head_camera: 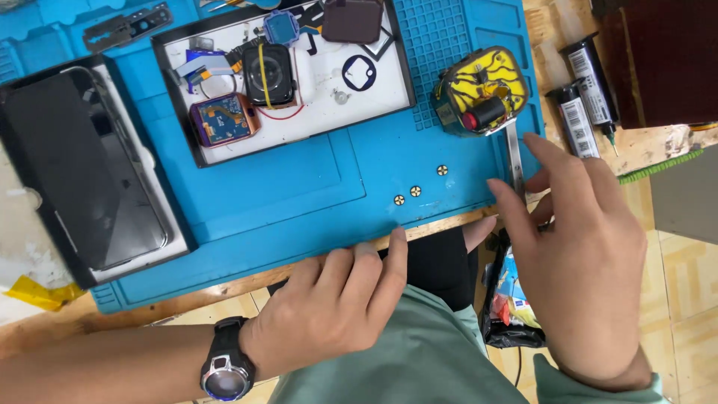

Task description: The person applies a small amount of adhesive from a tube onto a screw on a blue workbench. They then use tweezers to carefully position and adjust the screw, repeating the process of applying adhesive and adjusting the screw's position multiple times.

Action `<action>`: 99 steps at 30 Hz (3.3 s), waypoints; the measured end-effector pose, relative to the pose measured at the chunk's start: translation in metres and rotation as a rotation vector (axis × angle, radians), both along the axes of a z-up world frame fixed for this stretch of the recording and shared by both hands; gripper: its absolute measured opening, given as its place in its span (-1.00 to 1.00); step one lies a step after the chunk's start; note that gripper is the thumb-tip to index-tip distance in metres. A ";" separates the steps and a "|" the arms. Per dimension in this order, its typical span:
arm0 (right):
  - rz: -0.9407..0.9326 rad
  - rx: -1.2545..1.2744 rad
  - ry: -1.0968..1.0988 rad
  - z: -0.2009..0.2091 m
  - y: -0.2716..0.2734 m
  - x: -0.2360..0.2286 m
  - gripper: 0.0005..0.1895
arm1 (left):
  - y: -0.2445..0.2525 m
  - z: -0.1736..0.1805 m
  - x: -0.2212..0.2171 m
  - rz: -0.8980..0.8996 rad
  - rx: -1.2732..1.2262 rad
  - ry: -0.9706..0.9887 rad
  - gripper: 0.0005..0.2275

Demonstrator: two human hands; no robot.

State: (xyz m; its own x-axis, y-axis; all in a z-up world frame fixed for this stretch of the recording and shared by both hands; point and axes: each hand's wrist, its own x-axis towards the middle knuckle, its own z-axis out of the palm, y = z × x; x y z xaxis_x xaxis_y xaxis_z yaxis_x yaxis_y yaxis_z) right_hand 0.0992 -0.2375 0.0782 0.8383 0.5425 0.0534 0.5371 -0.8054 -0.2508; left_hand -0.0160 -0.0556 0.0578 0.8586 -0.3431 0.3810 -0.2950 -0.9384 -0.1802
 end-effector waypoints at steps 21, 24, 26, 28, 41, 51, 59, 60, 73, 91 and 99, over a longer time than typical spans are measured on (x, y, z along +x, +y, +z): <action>-0.252 1.858 0.647 -0.087 -0.078 -0.060 -0.70 | 0.023 -0.022 0.014 -0.019 -0.149 0.258 -0.70; -0.310 1.413 0.180 -0.085 -0.004 -0.048 -0.75 | 0.024 -0.024 0.017 -0.021 -0.142 0.282 -0.69; -0.339 0.958 -0.163 -0.089 0.022 -0.039 -0.63 | 0.025 -0.025 0.018 -0.008 -0.138 0.269 -0.69; -0.322 0.999 -0.143 -0.094 0.027 -0.038 -0.65 | 0.025 -0.027 0.018 -0.016 -0.136 0.263 -0.70; -0.164 1.077 -0.080 -0.108 0.046 -0.035 -0.70 | 0.025 -0.031 0.019 0.085 -0.146 0.234 -0.74; -0.272 1.094 -0.139 -0.092 0.039 -0.029 -0.78 | 0.021 -0.030 0.017 0.002 -0.129 0.208 -0.70; -0.212 0.357 0.156 0.009 -0.037 0.017 -0.68 | 0.005 -0.022 0.005 0.004 -0.081 0.167 -0.75; -0.111 0.216 0.074 0.011 -0.036 0.022 -0.77 | 0.005 -0.019 0.004 -0.001 -0.035 0.139 -0.74; 0.048 -0.276 -0.361 -0.007 -0.011 0.028 -0.87 | 0.012 -0.011 -0.009 -0.033 0.036 0.017 -0.70; 0.038 -0.153 -0.064 0.016 -0.035 0.054 -0.72 | 0.006 -0.012 -0.006 -0.016 0.064 0.024 -0.74; -0.008 -0.091 0.021 0.024 -0.027 0.045 -0.64 | 0.009 -0.014 -0.007 -0.031 0.067 0.040 -0.71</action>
